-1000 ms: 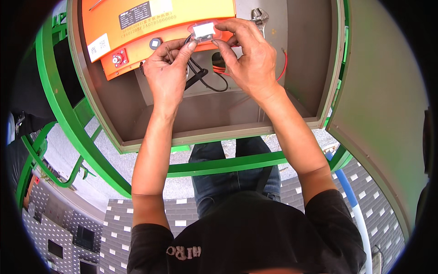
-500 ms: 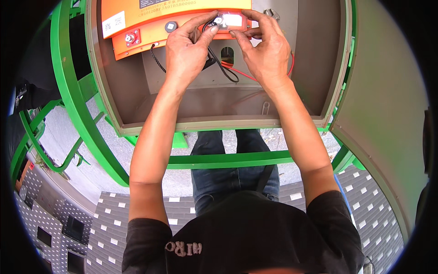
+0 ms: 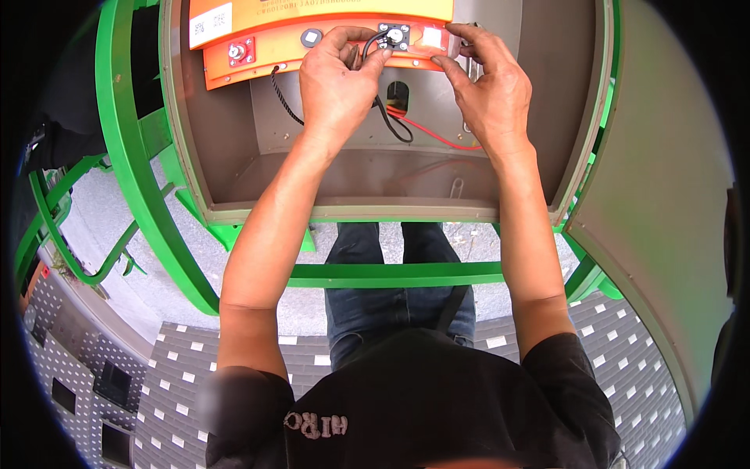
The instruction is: The person works on an orange electrical component mounted in a green metal cart. They strip wire ends, connect wires to terminals, and tighten connections using a screwdriver, pliers, and an adjustable wrench. The person also uses scissors to trim wire ends and secures a white cable to the component.
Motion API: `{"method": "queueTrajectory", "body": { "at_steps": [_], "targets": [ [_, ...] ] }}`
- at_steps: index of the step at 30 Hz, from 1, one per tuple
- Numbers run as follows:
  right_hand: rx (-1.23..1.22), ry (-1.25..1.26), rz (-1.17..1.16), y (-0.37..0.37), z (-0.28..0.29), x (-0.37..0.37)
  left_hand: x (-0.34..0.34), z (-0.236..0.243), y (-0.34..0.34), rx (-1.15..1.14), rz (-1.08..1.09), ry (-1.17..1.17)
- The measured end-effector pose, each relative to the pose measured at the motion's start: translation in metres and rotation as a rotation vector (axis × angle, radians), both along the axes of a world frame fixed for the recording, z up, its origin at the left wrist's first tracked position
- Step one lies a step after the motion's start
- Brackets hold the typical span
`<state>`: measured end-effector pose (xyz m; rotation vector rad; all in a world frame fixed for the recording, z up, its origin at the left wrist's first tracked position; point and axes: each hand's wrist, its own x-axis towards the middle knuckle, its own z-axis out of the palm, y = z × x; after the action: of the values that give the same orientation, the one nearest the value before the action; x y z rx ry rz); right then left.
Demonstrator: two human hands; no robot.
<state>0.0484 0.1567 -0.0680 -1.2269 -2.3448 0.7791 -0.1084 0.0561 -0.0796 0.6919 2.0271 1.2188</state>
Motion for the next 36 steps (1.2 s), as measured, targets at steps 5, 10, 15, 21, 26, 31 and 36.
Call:
{"method": "queueTrajectory", "body": {
  "at_steps": [5, 10, 15, 21, 26, 31, 36],
  "targets": [
    [-0.054, 0.112, 0.013, 0.003, -0.002, 0.003, 0.001, 0.000, 0.001, -0.010, 0.017, 0.001],
    [-0.026, 0.149, 0.031, 0.001, -0.009, -0.002, 0.000, -0.001, 0.001, -0.013, 0.056, -0.009],
    [0.056, 0.048, 0.044, -0.005, -0.010, -0.004, -0.002, 0.000, 0.001, -0.042, 0.079, 0.010],
    [-0.022, 0.244, -0.004, -0.006, -0.015, -0.008, -0.004, 0.001, 0.001, -0.063, 0.080, -0.022],
    [0.038, 0.169, 0.036, -0.008, -0.018, -0.012, -0.003, 0.000, 0.001, -0.047, 0.107, -0.073],
    [0.057, 0.125, 0.045, -0.010, -0.014, -0.017, -0.003, -0.001, 0.001, -0.034, 0.116, -0.009],
    [0.090, 0.130, 0.009, -0.014, -0.013, -0.021, -0.004, 0.000, 0.001, -0.056, 0.114, -0.008]
  ]
}}
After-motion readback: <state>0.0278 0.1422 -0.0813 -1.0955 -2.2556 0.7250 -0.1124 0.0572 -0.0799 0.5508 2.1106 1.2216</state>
